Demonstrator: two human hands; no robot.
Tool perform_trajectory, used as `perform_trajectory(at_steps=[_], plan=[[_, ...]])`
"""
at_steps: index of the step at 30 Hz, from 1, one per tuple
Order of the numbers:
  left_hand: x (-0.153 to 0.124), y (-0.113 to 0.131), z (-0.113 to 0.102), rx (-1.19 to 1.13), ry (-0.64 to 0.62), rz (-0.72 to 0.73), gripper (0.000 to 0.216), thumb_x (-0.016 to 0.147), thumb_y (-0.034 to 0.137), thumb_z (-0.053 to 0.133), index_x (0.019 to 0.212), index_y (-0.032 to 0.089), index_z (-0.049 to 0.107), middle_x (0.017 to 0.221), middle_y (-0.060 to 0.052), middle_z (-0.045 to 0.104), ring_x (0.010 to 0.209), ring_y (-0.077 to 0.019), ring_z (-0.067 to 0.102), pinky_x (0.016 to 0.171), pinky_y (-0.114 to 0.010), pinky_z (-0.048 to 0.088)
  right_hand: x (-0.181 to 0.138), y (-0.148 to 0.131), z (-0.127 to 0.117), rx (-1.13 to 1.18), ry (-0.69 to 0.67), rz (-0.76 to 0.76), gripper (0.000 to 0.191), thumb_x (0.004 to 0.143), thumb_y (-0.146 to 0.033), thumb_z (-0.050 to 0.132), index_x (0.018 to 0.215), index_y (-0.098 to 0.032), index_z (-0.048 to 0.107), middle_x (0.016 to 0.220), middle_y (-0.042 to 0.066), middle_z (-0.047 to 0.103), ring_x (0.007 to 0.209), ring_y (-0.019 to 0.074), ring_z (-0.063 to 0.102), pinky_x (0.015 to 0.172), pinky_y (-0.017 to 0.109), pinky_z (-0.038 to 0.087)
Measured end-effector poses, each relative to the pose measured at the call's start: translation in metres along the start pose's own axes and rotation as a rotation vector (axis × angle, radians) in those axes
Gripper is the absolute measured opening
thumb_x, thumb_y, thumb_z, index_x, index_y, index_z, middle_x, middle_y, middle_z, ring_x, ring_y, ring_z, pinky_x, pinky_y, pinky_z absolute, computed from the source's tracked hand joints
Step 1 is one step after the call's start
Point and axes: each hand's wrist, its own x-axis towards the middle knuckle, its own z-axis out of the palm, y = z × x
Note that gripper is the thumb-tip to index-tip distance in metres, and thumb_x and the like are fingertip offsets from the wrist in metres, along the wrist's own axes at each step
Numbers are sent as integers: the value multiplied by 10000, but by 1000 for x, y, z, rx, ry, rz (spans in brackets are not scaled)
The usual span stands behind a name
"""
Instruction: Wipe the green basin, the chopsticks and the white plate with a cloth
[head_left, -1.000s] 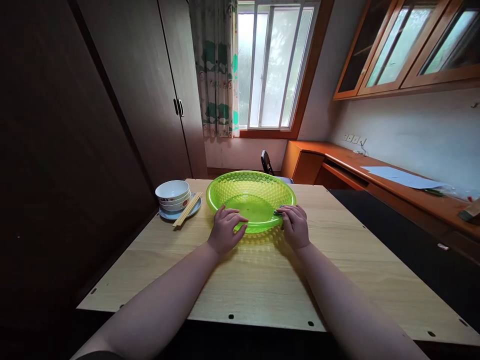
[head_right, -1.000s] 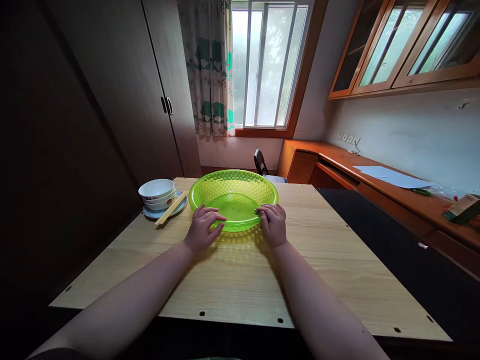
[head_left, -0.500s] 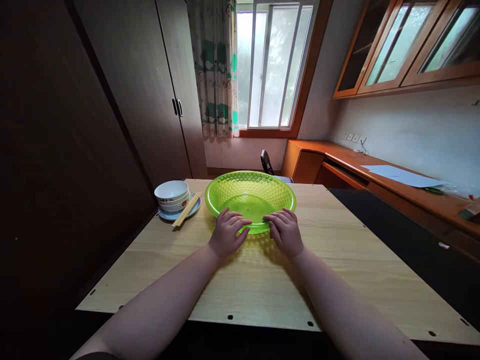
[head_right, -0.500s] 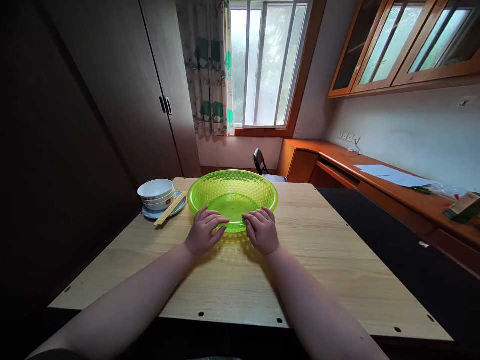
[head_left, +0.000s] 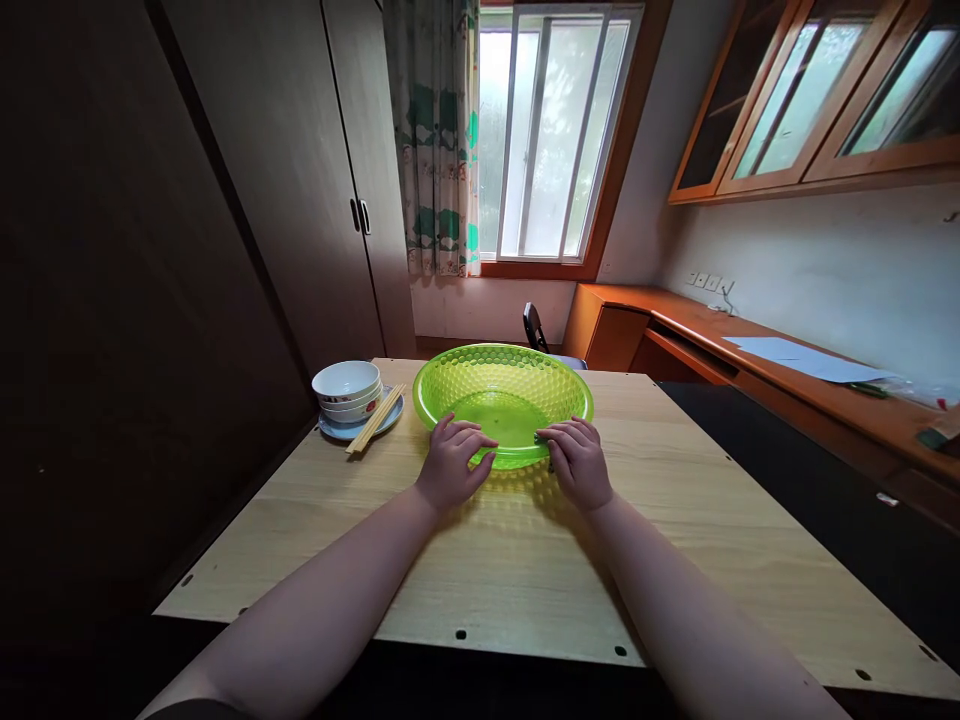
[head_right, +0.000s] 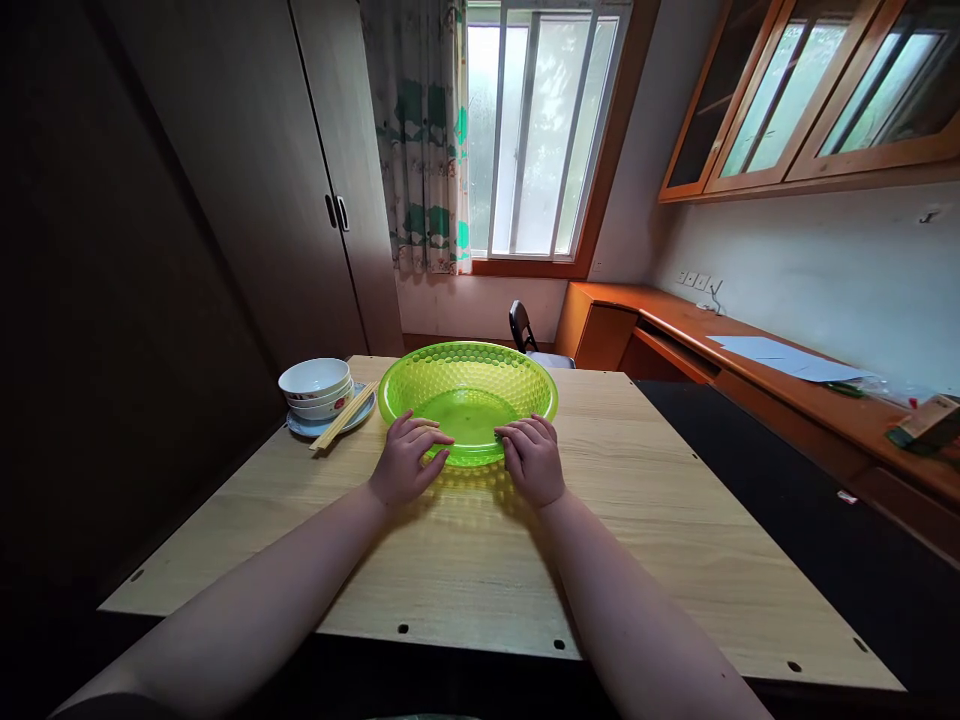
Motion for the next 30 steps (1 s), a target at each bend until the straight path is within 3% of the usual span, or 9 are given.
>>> perform_trajectory(at_steps=[11,19,26,30], plan=[[-1,0,-1,-9,-3,-12,111,858,273,582,907,252,680,912,-17,737,1032,-215,640,1122,-490,301,-1,26,1,15,121,112,281,954,-255,424,909,-239,701,910,33,737,974,222,653,975,439,405],[-1,-2,-1,10,15,-26,108,865,265,566,887,244,669,906,-13,735,1055,-214,630,1129,-484,281,-2,13,0,6,59,24,250,948,-221,440,942,-244,689,934,19,744,964,209,657,1027,452,353],[-2,2,-3,31,-36,25,259,908,304,519,1122,247,652,1080,-41,722,1086,-214,611,1121,-463,284,0,-4,-2,15,4,-58,235,935,-206,461,996,-255,682,952,17,740,937,195,656,1006,426,390],[-1,1,-4,33,-55,24,199,911,323,532,1009,256,691,964,-21,742,1060,-221,621,1117,-476,272,0,-10,-1,28,-42,-111,243,926,-197,471,1026,-268,681,970,9,741,939,187,659,1016,415,388]])
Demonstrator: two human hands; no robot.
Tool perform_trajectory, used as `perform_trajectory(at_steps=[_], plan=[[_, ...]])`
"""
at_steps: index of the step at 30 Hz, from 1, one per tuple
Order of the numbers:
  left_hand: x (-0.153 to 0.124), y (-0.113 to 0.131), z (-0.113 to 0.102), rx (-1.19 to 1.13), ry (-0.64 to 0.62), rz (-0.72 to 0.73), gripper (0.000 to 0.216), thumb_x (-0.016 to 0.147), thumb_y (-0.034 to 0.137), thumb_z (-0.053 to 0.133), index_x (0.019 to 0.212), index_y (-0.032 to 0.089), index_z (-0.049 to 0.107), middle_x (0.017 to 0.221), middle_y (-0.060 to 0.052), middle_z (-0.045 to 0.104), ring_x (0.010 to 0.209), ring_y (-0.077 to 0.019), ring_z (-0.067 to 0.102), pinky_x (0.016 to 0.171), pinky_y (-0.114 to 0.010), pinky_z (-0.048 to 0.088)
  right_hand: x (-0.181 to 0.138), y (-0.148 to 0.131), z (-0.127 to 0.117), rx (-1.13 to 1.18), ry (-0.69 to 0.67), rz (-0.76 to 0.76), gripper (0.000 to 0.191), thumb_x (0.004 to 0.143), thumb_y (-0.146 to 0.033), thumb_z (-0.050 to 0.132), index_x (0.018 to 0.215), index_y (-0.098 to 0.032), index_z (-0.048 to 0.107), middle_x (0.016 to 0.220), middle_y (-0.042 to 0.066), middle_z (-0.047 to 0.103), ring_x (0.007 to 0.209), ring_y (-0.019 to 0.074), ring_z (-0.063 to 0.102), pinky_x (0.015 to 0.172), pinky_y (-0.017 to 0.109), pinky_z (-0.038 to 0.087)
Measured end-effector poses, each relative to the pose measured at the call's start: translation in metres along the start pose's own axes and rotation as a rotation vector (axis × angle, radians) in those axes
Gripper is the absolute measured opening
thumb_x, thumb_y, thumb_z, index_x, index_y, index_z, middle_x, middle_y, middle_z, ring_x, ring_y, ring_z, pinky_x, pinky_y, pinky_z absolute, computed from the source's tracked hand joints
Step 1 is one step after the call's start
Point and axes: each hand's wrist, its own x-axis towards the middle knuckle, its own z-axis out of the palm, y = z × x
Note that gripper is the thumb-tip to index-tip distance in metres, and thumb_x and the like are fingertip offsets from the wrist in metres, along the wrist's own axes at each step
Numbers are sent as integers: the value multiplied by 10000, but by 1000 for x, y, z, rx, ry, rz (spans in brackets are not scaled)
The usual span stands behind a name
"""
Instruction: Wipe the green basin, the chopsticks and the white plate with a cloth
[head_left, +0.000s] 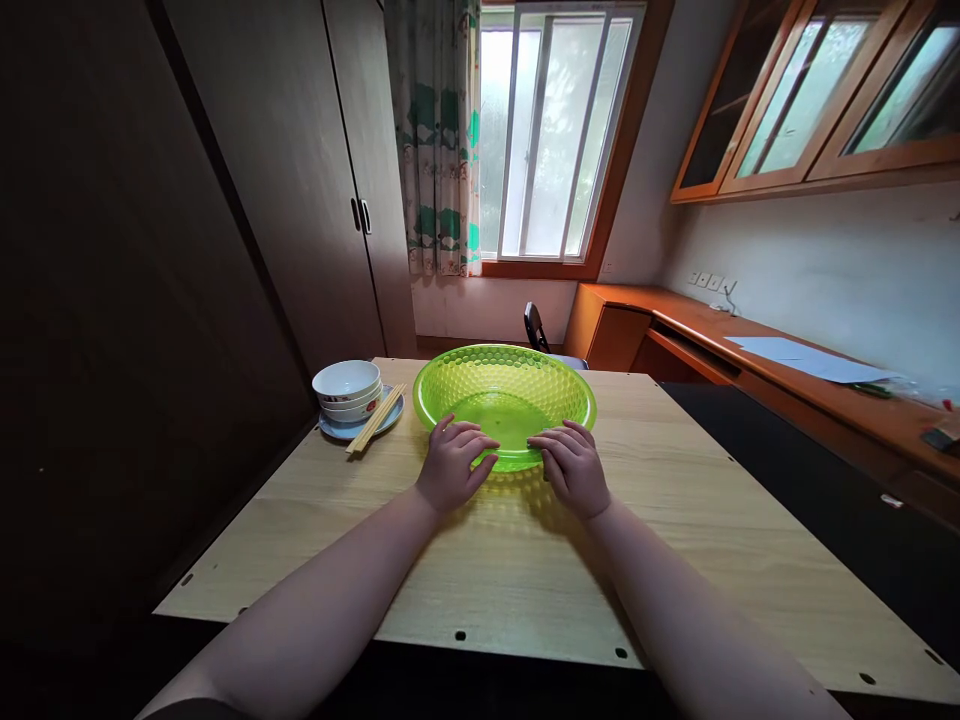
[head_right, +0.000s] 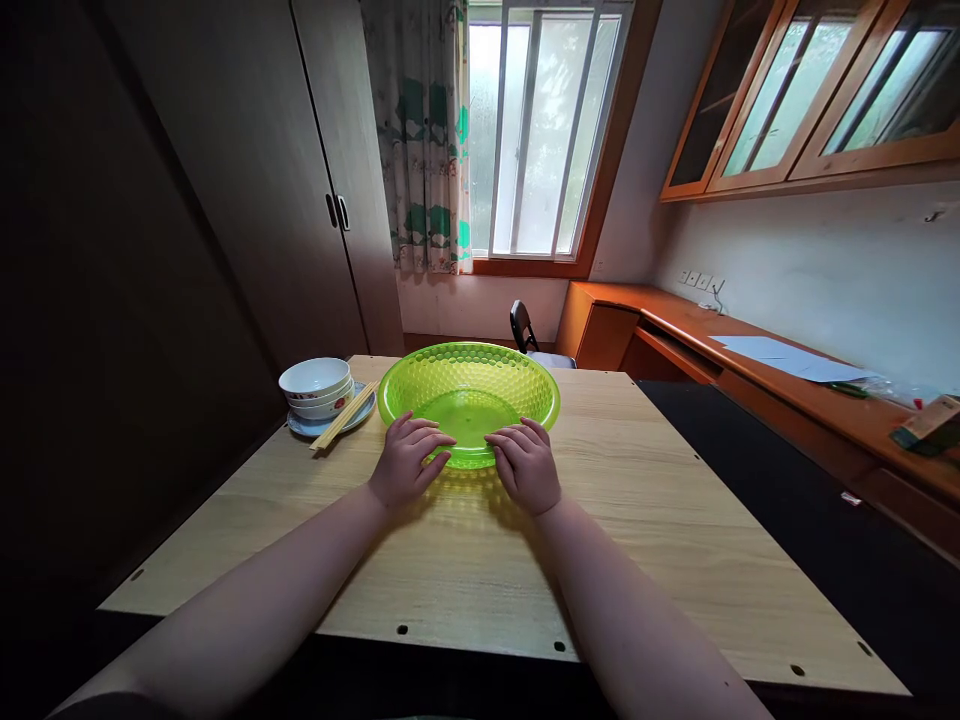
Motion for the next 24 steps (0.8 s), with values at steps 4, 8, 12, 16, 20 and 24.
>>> perform_trajectory(at_steps=[4,8,12,16,20,24], plan=[[0,-3,2,-2,6,-15,173,901,332,550,922,248,700,912,-17,747,1054,-223,627,1116,-481,274,-1,13,0,-22,35,66,237,928,-217,465,978,-257,694,932,11,742,931,190,663,1023,420,372],[0,-4,3,-7,7,-26,167,897,333,556,915,251,700,918,-15,749,1053,-220,630,1120,-482,272,-4,29,1,-51,137,185,269,946,-236,430,903,-242,695,885,19,740,935,204,663,1001,434,371],[1,-3,2,-8,1,-37,164,895,330,555,911,255,700,911,-14,749,1055,-223,628,1121,-486,268,-4,25,2,-31,128,163,260,946,-235,434,902,-241,691,889,23,739,937,208,657,986,430,389],[1,-4,1,-5,8,-39,158,891,324,557,899,255,699,910,-13,749,1046,-221,628,1114,-486,274,-3,16,2,6,62,88,232,935,-230,459,947,-246,690,930,27,736,933,204,650,951,406,427],[1,-5,2,-8,16,-32,161,895,332,557,901,250,695,908,-14,749,1042,-221,631,1111,-485,277,-3,19,1,-13,72,100,232,931,-223,461,940,-257,691,917,14,741,932,197,664,1008,417,380],[1,-5,3,-10,19,-23,157,899,327,556,913,250,693,904,-8,749,1030,-218,636,1106,-485,282,-4,31,2,-22,117,176,251,939,-246,442,920,-251,692,919,14,743,995,204,662,1042,426,348]])
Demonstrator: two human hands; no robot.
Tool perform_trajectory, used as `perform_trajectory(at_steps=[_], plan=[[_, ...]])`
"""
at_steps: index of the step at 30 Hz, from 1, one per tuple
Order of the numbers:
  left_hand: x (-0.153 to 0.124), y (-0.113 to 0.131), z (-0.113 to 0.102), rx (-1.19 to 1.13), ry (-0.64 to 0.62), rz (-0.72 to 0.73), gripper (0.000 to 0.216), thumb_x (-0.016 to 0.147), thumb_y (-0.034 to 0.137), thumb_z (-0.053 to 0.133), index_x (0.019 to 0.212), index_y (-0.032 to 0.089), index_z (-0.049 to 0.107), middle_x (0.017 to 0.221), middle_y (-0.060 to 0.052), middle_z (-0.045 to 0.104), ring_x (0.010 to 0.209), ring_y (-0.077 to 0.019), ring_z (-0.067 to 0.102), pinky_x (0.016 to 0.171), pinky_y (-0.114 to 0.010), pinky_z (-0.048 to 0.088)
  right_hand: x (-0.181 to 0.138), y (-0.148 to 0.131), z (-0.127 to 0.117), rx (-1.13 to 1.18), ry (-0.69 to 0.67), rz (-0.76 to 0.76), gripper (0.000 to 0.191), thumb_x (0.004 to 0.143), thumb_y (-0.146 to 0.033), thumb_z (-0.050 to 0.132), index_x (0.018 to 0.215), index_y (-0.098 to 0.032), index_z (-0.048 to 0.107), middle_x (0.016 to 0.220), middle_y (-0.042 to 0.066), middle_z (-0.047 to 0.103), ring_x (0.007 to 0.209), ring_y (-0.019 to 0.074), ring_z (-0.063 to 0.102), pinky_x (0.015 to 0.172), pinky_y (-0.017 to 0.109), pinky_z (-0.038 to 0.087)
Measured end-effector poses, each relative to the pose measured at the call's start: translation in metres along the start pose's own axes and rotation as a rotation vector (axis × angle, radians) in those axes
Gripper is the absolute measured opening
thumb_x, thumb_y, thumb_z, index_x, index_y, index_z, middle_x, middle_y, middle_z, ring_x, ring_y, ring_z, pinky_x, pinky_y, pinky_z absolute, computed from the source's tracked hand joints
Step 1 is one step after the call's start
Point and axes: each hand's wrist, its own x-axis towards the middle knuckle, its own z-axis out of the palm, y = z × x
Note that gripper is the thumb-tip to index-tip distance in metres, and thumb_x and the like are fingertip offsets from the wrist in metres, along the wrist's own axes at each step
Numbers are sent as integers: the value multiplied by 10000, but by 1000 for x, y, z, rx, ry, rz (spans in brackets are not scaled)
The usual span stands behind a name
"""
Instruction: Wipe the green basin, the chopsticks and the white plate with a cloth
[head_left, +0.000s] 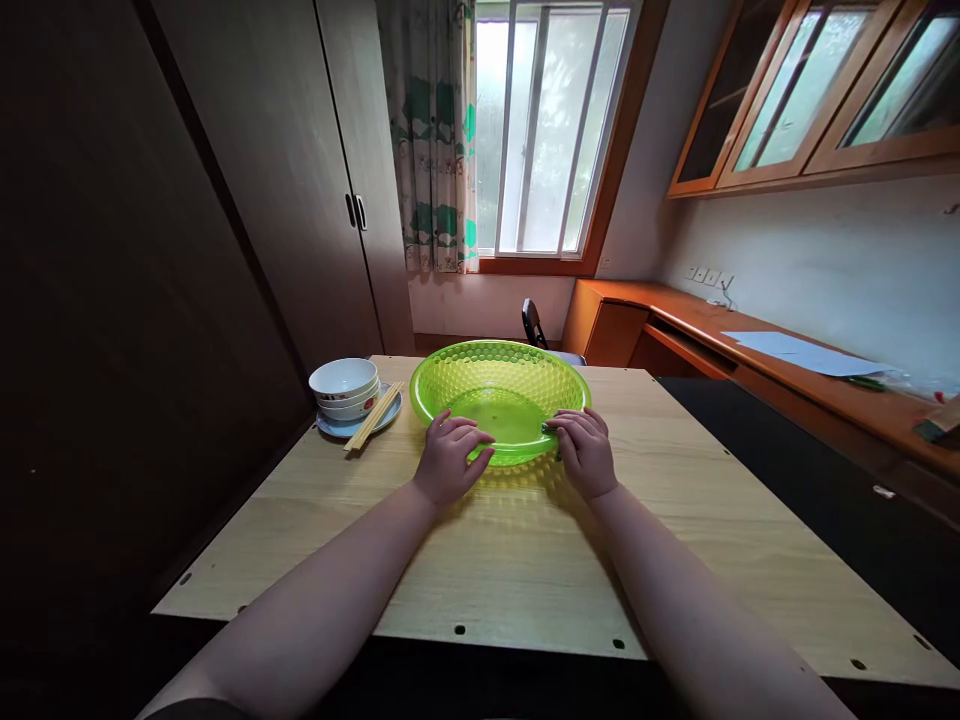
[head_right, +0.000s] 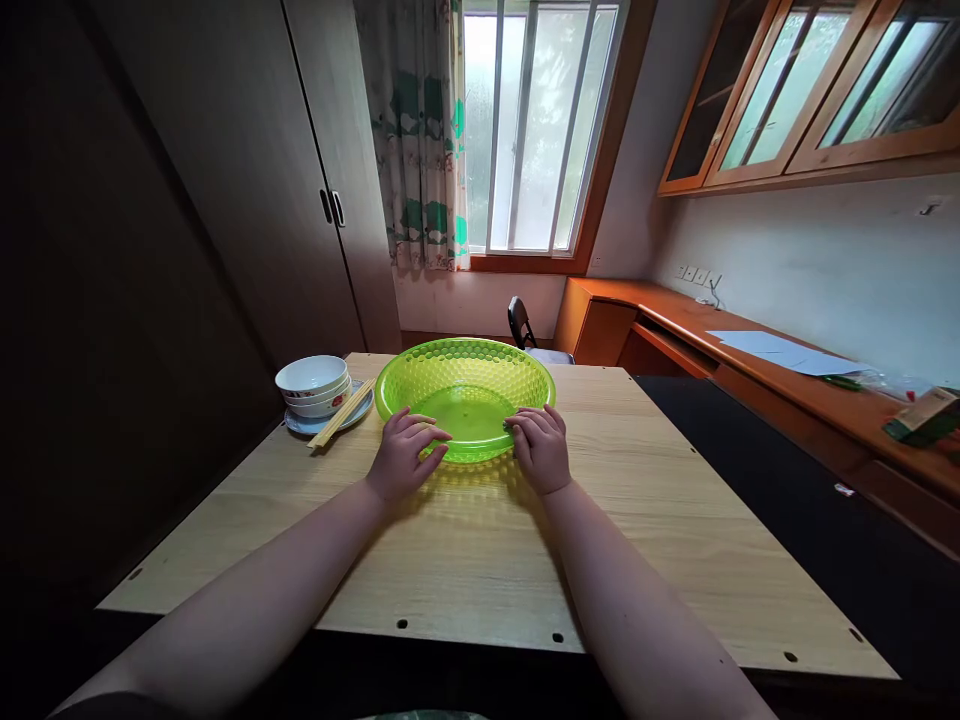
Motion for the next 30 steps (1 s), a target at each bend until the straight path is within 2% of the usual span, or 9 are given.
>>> perform_trajectory(at_steps=[6,12,17,20,22,24,27,30], plan=[[0,-2,0,5,1,4,156,898,329,559,914,255,695,908,-12,751,1027,-222,636,1104,-488,290,-3,14,5,-29,83,181,325,962,-302,386,930,-228,701,1026,47,735,1156,242,602,1070,475,315],[0,0,-3,6,-23,-6,166,890,337,564,932,260,705,929,-17,749,1035,-225,633,1107,-489,295,-3,18,6,-19,94,180,325,963,-321,394,987,-219,701,1077,75,712,1167,258,581,1058,503,345],[0,0,-3,3,-38,3,172,878,343,577,960,265,707,949,-21,749,1041,-229,633,1107,-497,299,-4,23,7,20,195,274,353,946,-391,431,1115,-200,674,1212,136,612,1161,287,549,1001,527,416],[0,-1,-3,2,-39,-4,172,876,338,580,964,267,710,944,-21,749,1043,-229,632,1110,-495,299,-5,24,9,125,284,334,415,971,-431,354,1092,-200,677,1223,136,584,1188,283,528,1011,526,404],[0,-1,-3,1,-40,-4,170,878,334,581,965,263,709,944,-19,749,1046,-227,631,1111,-493,296,-5,25,11,218,379,442,439,974,-461,329,1081,-194,661,1162,129,605,1119,263,566,946,483,448],[-1,-1,-3,-1,-43,-1,167,880,333,581,963,261,707,944,-16,749,1046,-226,630,1112,-490,293,-5,27,13,291,444,630,404,936,-499,411,1073,-187,629,1033,107,637,955,235,617,815,413,494],[0,-1,-4,2,-47,3,165,881,336,582,961,263,706,946,-16,748,1046,-229,627,1107,-490,292,-5,29,16,362,444,847,382,843,-534,552,988,-182,584,870,54,647,764,191,615,672,325,485],[1,-1,-4,28,-47,-2,193,863,362,608,995,260,703,972,-27,743,1042,-241,621,1072,-486,320,-6,30,19,423,416,918,409,795,-583,588,891,-188,544,776,21,642,691,169,595,624,290,461]])
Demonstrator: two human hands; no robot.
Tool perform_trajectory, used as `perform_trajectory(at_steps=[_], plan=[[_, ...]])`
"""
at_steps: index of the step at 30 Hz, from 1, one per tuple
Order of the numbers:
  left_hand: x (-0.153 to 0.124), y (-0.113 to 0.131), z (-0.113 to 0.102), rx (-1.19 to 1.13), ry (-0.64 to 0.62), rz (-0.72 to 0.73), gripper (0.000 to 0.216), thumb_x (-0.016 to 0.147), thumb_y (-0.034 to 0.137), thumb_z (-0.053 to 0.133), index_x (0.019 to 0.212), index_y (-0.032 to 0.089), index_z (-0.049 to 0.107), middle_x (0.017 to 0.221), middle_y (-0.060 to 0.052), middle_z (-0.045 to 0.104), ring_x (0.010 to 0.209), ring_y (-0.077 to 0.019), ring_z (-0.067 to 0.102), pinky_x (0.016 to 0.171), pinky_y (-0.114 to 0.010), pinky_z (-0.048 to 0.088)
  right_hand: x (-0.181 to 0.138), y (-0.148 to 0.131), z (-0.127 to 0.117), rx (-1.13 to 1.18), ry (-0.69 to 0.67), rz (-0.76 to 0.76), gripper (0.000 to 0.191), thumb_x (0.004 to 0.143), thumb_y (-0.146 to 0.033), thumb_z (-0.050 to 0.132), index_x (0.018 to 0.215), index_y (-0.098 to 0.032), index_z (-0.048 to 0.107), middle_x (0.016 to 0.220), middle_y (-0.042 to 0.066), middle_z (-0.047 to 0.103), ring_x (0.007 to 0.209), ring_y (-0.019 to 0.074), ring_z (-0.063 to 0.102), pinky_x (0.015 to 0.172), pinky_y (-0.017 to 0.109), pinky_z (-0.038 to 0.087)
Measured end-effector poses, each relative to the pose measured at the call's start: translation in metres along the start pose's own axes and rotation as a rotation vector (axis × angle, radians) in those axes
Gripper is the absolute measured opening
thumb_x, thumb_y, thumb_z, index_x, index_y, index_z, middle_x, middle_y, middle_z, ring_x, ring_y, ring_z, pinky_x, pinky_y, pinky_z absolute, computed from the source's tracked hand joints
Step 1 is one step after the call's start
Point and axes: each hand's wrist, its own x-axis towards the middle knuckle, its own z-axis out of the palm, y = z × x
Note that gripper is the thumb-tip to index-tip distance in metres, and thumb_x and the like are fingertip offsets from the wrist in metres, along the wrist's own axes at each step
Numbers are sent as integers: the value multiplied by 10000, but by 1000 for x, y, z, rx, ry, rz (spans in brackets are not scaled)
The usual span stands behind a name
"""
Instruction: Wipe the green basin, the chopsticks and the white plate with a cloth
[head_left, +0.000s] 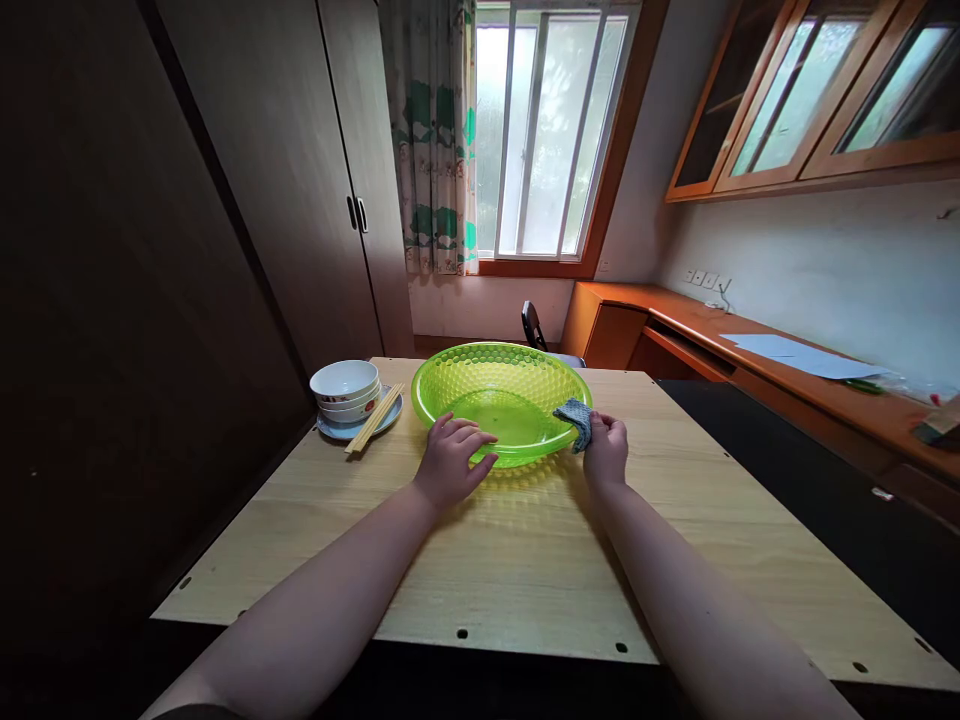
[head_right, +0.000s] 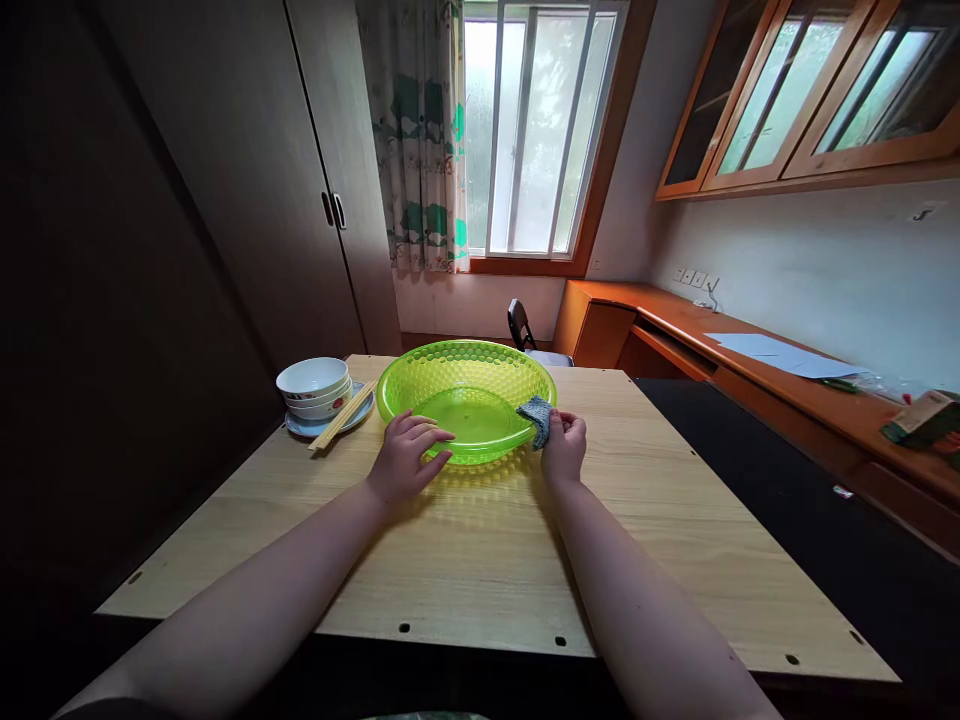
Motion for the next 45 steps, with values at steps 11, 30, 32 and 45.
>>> perform_trajectory(at_steps=[11,30,32,45], plan=[[2,-7,7,110,-38,-45,128,803,278,669,926,278,705,936,-27,738,902,-245,619,847,-434,407,-7,-12,-2,-83,-140,61,498,722,-673,627,651,-181,597,572,-18,555,570,135,457,544,255,351],[3,-26,3,-164,403,-347,114,794,334,633,795,226,668,775,-23,689,799,-218,628,788,-368,471,2,-15,-3,89,101,-133,413,792,-638,502,794,-226,472,729,-15,517,697,158,487,650,290,412],[4,-28,5,-315,487,-500,202,795,410,637,794,209,654,752,-13,665,761,-201,620,743,-334,483,1,-12,-1,111,60,-150,398,778,-618,520,829,-226,466,761,-8,537,719,165,514,661,296,428],[10,-35,11,-758,645,-665,261,777,456,654,782,196,621,778,-13,682,826,-195,645,739,-311,519,-11,-11,-1,104,-134,-161,317,742,-504,572,862,-222,494,753,-9,557,701,173,522,627,311,445]])
